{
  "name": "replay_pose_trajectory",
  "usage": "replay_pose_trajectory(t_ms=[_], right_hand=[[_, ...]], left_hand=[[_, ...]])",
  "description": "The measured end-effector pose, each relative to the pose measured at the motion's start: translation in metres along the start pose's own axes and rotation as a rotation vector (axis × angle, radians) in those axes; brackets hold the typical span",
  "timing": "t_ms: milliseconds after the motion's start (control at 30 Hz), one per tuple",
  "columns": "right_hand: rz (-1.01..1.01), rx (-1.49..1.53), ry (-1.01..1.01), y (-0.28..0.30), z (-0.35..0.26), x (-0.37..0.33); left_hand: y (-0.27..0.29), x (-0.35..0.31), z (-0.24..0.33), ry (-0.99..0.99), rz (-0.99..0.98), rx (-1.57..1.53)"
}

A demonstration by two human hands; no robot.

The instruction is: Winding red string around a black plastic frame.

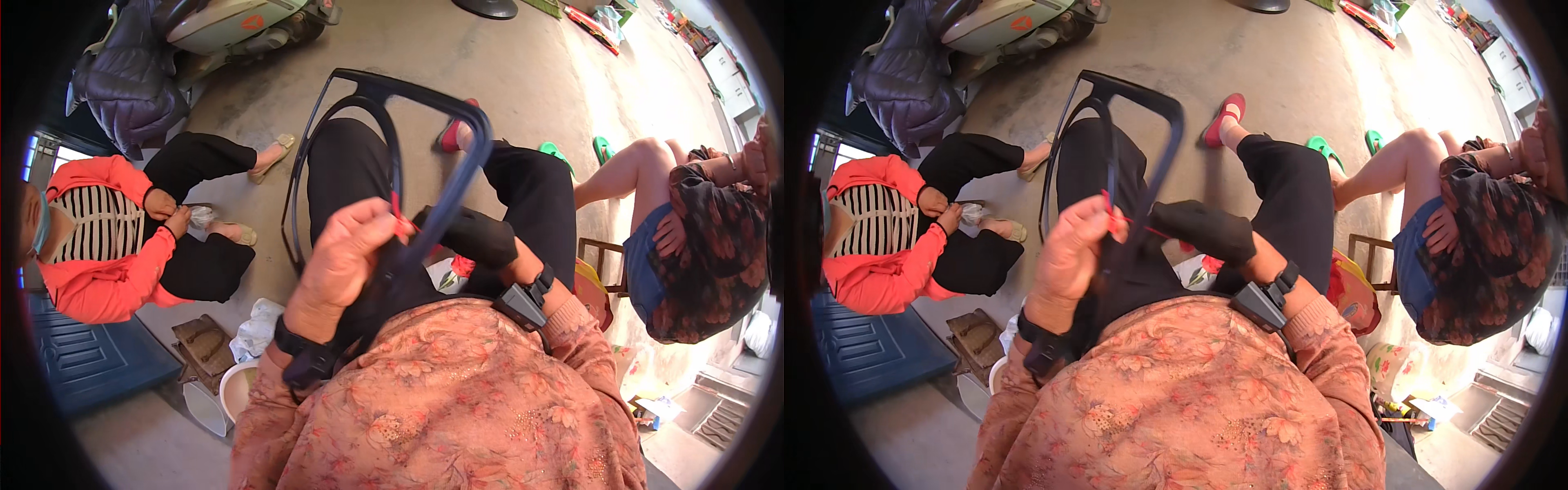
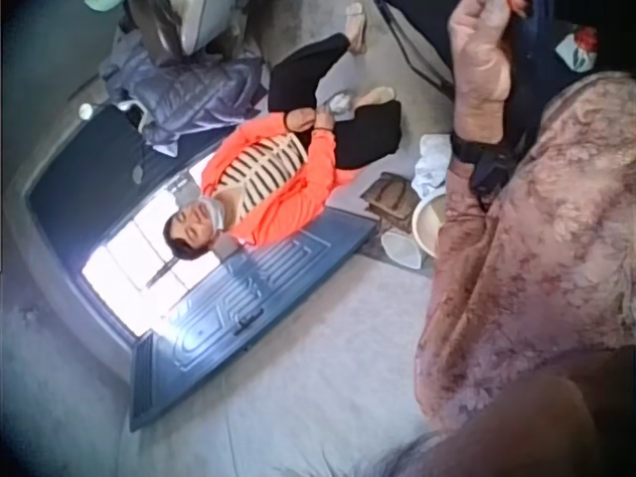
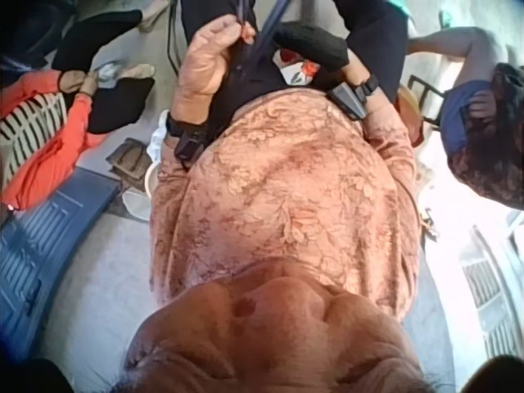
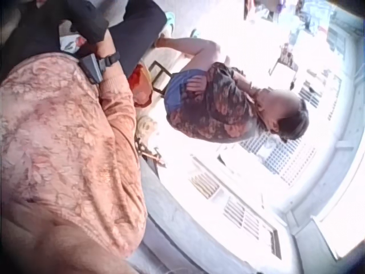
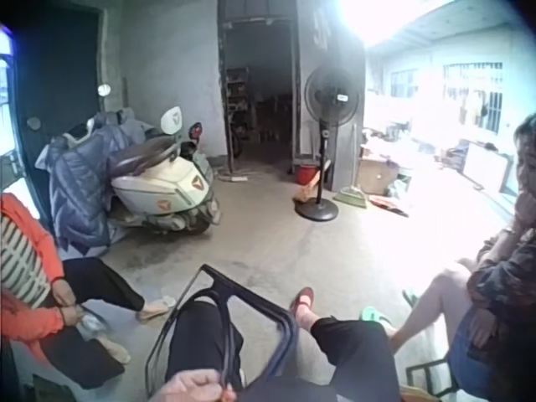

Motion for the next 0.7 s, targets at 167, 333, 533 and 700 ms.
replay_pose_trajectory(t_ms=[167,333,533,700], right_hand=[[-0.210,0.120,-0.180,0.007,0.000,-0.009],[0.051,-0.061,-0.162,0.014,0.012,0.002],[0.238,-0.363,0.057,0.013,0.010,0.011],[0.037,0.267,-0.323,0.003,0.021,0.004]], left_hand=[[0.007,-0.005,0.081,0.012,-0.175,-0.552],[-0.018,-0.008,0.157,-0.153,-0.476,-0.612],[-0.043,-0.017,0.212,-0.271,-0.562,-0.551],[-0.044,-0.034,0.226,-0.253,-0.502,-0.556]])
Point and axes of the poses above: each hand's wrist, its own x-axis towards the middle knuckle, its own y-axis out of the back of the hand, z = x × y, the point moved 3 cm from there along x, towards the middle knuckle, and after that the axes turned 9 degrees about -y, right-handed, at the moved point
